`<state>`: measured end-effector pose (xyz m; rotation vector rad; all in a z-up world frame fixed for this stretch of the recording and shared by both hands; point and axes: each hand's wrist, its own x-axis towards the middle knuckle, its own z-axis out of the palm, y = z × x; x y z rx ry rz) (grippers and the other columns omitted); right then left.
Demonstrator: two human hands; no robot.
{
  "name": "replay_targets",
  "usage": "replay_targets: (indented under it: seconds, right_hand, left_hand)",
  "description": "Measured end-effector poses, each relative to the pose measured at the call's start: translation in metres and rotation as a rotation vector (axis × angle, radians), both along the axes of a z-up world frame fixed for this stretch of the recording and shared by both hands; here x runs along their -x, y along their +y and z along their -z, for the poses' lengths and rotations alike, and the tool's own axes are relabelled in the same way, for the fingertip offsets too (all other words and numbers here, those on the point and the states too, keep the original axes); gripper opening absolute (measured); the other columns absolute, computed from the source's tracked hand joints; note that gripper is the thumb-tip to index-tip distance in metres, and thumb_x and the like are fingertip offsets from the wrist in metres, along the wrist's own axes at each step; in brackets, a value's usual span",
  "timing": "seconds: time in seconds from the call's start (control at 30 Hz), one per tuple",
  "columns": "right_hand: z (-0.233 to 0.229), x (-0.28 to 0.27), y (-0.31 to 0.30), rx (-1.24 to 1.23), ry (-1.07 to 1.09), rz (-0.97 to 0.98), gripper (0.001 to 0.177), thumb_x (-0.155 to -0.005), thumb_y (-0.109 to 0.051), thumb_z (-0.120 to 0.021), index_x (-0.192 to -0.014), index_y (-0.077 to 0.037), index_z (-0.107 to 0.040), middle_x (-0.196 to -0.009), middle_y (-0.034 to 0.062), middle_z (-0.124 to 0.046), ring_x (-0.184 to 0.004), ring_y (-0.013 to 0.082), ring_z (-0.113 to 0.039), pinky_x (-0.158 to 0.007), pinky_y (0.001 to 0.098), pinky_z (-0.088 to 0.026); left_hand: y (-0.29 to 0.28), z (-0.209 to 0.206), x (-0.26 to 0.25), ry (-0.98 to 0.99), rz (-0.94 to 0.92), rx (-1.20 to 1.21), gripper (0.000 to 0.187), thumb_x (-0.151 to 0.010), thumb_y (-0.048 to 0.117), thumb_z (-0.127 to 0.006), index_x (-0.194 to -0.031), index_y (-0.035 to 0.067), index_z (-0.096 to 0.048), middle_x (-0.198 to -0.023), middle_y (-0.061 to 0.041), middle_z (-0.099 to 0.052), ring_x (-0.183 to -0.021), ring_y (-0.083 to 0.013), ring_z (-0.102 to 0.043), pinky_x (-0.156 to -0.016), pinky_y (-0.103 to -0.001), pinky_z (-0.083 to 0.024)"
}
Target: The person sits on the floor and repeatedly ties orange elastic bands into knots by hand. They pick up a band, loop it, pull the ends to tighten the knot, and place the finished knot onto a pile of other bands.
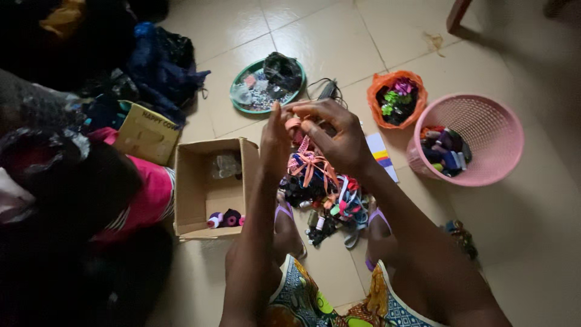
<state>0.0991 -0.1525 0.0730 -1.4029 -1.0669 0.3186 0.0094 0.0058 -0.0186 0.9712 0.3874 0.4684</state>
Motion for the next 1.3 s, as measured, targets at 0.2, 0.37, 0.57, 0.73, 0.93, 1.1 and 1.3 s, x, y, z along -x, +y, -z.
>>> replay_targets:
  seconds: [0.2,0.37,0.57,0.73,0.93,1.1,1.3]
  right_hand:
    - [0.001,0.001,0.005,0.018,-0.061,-0.050,0.021,-0.100,-0.009,-0.068,-0.121,-0.007,-0.070,-0.131,0.0097,-0.068,-0.117,0.0175,-0.069,-0.096,0.0298,-0.060]
    - [0.007,-0.001,0.004,0.105,0.014,-0.032,0.033,-0.097,-0.013,-0.072,-0.130,-0.007,-0.069,-0.119,0.0088,-0.069,-0.105,0.0170,-0.072,-0.090,0.0305,-0.060]
    - [0.007,-0.004,0.006,0.097,-0.026,-0.080,0.033,-0.095,-0.012,-0.072,-0.127,-0.006,-0.066,-0.122,0.0080,-0.069,-0.108,0.0164,-0.070,-0.090,0.0306,-0.059]
    - [0.004,0.001,0.004,0.190,-0.215,0.074,0.030,-0.092,-0.007,-0.072,-0.122,-0.007,-0.071,-0.094,0.0102,-0.065,-0.082,0.0211,-0.065,-0.075,0.0348,-0.054]
    - [0.001,0.003,0.003,-0.005,-0.263,0.134,0.012,-0.093,-0.003,-0.075,-0.104,-0.005,-0.072,-0.099,0.0113,-0.068,-0.089,0.0248,-0.070,-0.075,0.0353,-0.055]
    - [0.002,0.005,0.004,-0.048,-0.311,0.123,0.013,-0.093,-0.001,-0.075,-0.105,-0.004,-0.072,-0.103,0.0117,-0.071,-0.095,0.0268,-0.072,-0.080,0.0382,-0.056]
    - [0.005,0.008,0.008,-0.005,-0.286,0.135,0.013,-0.092,-0.004,-0.076,-0.104,-0.004,-0.072,-0.100,0.0112,-0.071,-0.090,0.0250,-0.072,-0.077,0.0364,-0.057]
  left_hand:
    - [-0.009,-0.019,0.003,-0.032,0.082,0.012,0.065,-0.107,0.054,-0.040,-0.130,-0.002,-0.062,-0.112,-0.009,-0.071,-0.093,-0.0125,-0.065,-0.082,-0.026,-0.049]
    - [-0.007,-0.012,0.004,-0.035,0.072,-0.010,0.067,-0.115,0.055,-0.040,-0.129,-0.006,-0.064,-0.098,-0.007,-0.067,-0.082,-0.0105,-0.057,-0.071,-0.026,-0.044]
    - [-0.005,-0.015,0.007,0.046,0.048,-0.152,0.071,-0.107,0.059,-0.037,-0.123,-0.004,-0.066,-0.095,-0.009,-0.072,-0.086,-0.0147,-0.067,-0.079,-0.028,-0.053]
    - [-0.005,-0.018,0.006,0.082,0.029,-0.072,0.069,-0.105,0.057,-0.038,-0.128,-0.003,-0.064,-0.110,-0.011,-0.073,-0.096,-0.0149,-0.068,-0.085,-0.028,-0.053]
    - [-0.003,-0.013,0.005,0.040,0.032,-0.079,0.071,-0.111,0.057,-0.038,-0.122,-0.007,-0.068,-0.103,-0.010,-0.068,-0.091,-0.0142,-0.060,-0.083,-0.026,-0.045]
    - [-0.004,-0.018,0.004,-0.020,0.028,0.054,0.064,-0.110,0.052,-0.038,-0.120,-0.005,-0.066,-0.101,-0.007,-0.070,-0.091,-0.0133,-0.060,-0.086,-0.028,-0.046]
    - [-0.008,-0.030,0.008,-0.087,0.094,0.040,0.065,-0.110,0.051,-0.038,-0.122,-0.007,-0.066,-0.100,-0.008,-0.070,-0.089,-0.0125,-0.061,-0.080,-0.027,-0.049]
